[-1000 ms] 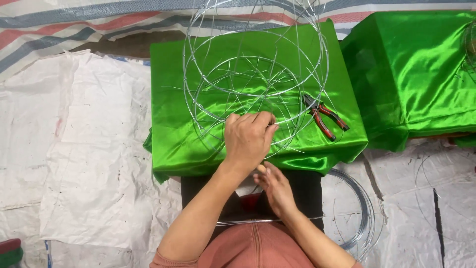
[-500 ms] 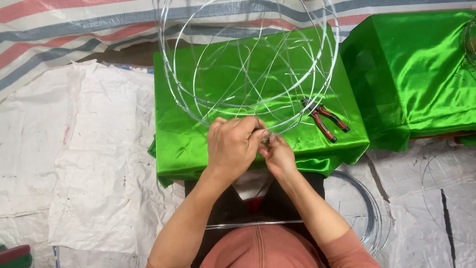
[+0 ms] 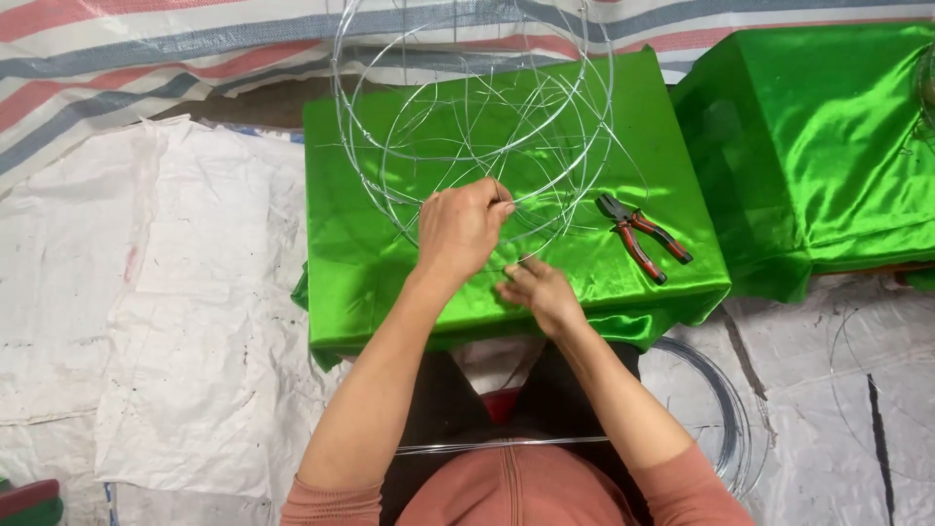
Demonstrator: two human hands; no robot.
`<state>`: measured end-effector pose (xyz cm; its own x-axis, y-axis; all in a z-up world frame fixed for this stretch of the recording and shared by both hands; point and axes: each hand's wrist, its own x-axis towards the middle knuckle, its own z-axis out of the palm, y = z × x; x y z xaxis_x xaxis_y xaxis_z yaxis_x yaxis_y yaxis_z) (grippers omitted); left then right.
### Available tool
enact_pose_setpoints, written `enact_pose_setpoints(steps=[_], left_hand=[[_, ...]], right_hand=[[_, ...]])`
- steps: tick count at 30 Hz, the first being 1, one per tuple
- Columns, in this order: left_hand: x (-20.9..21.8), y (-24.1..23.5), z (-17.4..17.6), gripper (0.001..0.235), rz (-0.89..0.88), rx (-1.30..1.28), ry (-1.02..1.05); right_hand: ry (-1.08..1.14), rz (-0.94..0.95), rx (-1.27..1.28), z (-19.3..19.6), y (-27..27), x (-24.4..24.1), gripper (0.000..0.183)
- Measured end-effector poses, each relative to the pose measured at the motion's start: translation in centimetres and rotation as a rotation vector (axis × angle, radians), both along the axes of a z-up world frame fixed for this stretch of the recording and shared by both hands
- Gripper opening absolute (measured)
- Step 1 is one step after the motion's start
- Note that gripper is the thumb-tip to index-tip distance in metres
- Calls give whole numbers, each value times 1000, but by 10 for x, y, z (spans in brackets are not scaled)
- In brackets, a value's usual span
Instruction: Assembling a wire frame by manually joining and securing metal wires with pliers.
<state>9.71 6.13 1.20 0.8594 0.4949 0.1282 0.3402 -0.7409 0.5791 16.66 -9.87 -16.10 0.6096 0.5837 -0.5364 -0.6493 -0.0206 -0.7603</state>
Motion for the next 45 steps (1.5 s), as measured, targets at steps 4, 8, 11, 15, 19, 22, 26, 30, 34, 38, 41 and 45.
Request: enact_pose_setpoints(steps=[4, 8, 11, 15, 19, 22, 26, 30, 34, 38, 41, 45], left_hand=[[2, 0, 9, 13, -30, -54, 42], [4, -8, 9, 13, -75, -38, 47], [3, -11, 10, 12, -88, -50, 5], [4, -6, 8, 15, -93, -117, -83], [1, -6, 10, 17, -91, -155, -228], [-1, -10, 11, 15, -56, -159, -274], [-4, -18, 19, 15, -8, -182, -290], [-5, -20, 22, 19, 29, -187, -264], [-3, -20, 22, 23, 56, -153, -214], [-3, -23, 25, 25, 59, -104, -222], [-5, -20, 16, 29, 39, -38, -194], [-9, -19, 15, 36, 12, 8, -183]], right_hand=[[-562, 333, -307, 35, -31, -6, 45], [-1301, 210, -322, 71, -35, -8, 18], [-1425, 68, -163, 79, -21, -1, 17], [-1336, -87, -57, 103, 1, -2, 22], [-1078, -222, 95, 100, 20, -3, 15], [-888, -314, 214, 94, 34, -6, 13], [-714, -431, 318, 85, 45, -12, 22], [-758, -476, 287, 88, 49, -19, 28], [-903, -420, 234, 94, 51, -22, 23], [-1068, -380, 163, 95, 50, -20, 28], [-1223, -263, 49, 97, 46, -13, 33], [-1490, -133, -157, 116, 25, 6, 33]])
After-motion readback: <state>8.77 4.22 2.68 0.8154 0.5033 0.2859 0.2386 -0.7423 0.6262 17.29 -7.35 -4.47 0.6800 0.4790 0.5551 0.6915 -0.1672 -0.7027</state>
